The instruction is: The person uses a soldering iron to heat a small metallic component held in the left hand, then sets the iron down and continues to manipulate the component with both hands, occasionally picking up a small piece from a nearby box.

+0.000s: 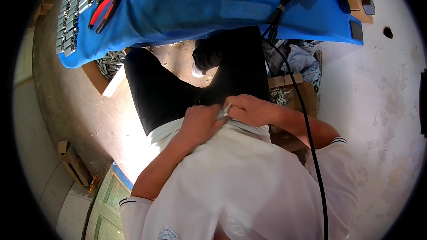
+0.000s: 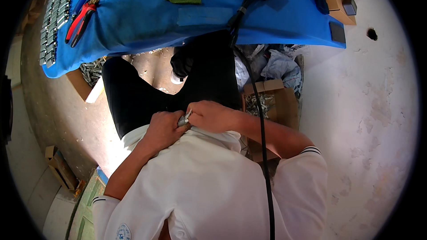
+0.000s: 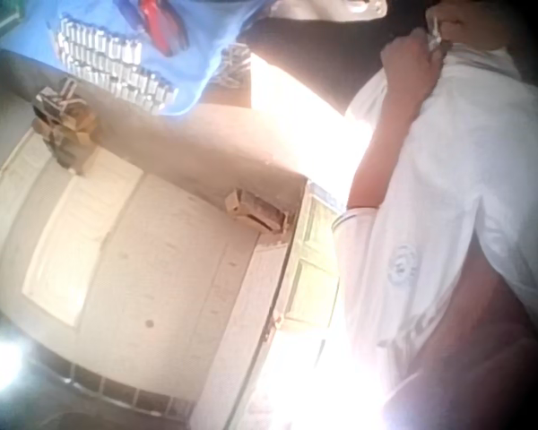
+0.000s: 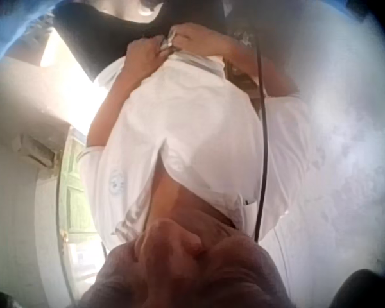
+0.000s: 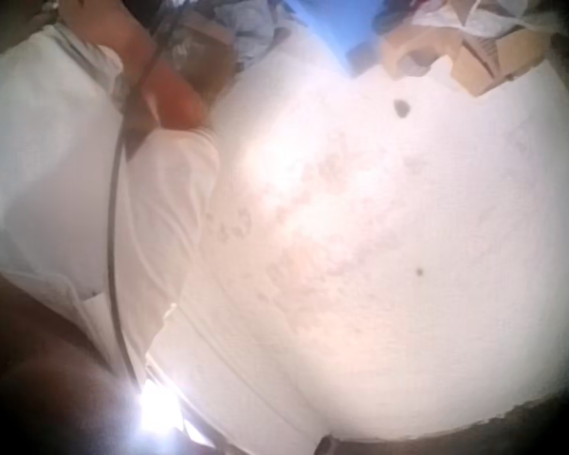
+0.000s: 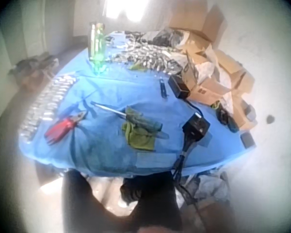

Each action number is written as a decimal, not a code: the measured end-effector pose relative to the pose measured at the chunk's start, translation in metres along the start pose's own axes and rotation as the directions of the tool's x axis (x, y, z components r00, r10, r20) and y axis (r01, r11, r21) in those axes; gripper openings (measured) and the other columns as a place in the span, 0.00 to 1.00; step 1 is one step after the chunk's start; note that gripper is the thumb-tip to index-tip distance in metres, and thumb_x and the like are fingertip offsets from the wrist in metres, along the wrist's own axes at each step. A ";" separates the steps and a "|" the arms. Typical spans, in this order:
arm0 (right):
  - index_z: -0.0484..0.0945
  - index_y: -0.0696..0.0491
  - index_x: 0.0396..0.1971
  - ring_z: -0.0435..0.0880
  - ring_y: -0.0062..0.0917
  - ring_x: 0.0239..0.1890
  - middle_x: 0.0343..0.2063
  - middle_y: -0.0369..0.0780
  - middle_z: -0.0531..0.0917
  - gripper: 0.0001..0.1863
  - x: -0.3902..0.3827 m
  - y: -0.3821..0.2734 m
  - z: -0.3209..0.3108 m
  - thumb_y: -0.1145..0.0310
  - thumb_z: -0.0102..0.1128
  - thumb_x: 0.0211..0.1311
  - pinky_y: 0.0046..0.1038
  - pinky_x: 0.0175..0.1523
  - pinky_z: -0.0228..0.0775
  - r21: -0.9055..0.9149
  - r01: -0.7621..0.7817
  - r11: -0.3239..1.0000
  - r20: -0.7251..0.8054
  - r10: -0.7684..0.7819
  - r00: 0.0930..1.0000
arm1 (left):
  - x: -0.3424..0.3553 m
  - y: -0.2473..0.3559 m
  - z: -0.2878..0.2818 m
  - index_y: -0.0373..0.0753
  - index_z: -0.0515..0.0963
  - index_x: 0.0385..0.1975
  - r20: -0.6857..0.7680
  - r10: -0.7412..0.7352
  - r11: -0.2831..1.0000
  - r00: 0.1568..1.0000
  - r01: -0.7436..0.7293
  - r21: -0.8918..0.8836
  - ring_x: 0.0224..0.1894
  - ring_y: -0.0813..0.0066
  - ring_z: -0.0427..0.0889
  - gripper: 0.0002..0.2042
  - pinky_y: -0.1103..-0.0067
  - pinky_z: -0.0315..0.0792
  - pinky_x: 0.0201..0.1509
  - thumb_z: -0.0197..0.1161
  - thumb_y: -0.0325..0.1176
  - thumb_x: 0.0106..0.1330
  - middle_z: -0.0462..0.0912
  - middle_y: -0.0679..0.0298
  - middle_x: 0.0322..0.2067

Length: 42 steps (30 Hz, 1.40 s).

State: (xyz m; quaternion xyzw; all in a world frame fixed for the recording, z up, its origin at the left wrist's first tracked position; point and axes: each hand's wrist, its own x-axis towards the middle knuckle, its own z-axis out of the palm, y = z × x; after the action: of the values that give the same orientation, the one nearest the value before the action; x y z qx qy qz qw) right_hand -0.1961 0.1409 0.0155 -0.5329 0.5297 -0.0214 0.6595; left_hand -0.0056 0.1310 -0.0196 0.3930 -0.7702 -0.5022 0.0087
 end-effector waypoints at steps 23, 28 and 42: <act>0.76 0.56 0.45 0.79 0.22 0.30 0.31 0.38 0.80 0.19 -0.005 0.000 0.015 0.75 0.66 0.51 0.22 0.33 0.72 -0.265 0.383 0.885 -0.470 -0.466 0.750 | 0.001 -0.002 -0.015 0.31 0.75 0.28 0.198 -0.130 0.900 0.972 0.199 -0.389 0.24 0.84 0.68 0.10 0.80 0.67 0.29 0.58 0.33 0.66 0.74 0.66 0.18; 0.78 0.57 0.38 0.80 0.30 0.29 0.29 0.40 0.81 0.15 0.002 -0.002 0.017 0.75 0.66 0.47 0.26 0.34 0.74 -0.515 0.413 0.751 -0.444 -0.646 0.621 | 0.000 -0.011 -0.008 0.32 0.75 0.26 0.174 -0.091 0.765 0.980 0.181 -0.618 0.23 0.86 0.66 0.12 0.83 0.64 0.26 0.56 0.34 0.67 0.71 0.72 0.18; 0.77 0.58 0.35 0.81 0.32 0.29 0.29 0.40 0.82 0.14 0.014 -0.007 0.010 0.80 0.63 0.44 0.28 0.34 0.76 -0.597 0.477 0.646 -0.351 -0.744 0.568 | -0.002 -0.004 -0.012 0.36 0.69 0.18 0.176 -0.080 0.666 0.981 0.184 -0.723 0.21 0.90 0.61 0.16 0.84 0.56 0.22 0.53 0.36 0.69 0.66 0.76 0.15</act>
State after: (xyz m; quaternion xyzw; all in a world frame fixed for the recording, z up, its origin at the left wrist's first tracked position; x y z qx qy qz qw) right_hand -0.1796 0.1366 0.0098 -0.7868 0.4654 -0.2933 0.2799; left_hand 0.0030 0.1221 -0.0164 0.3776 -0.4713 -0.7930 0.0797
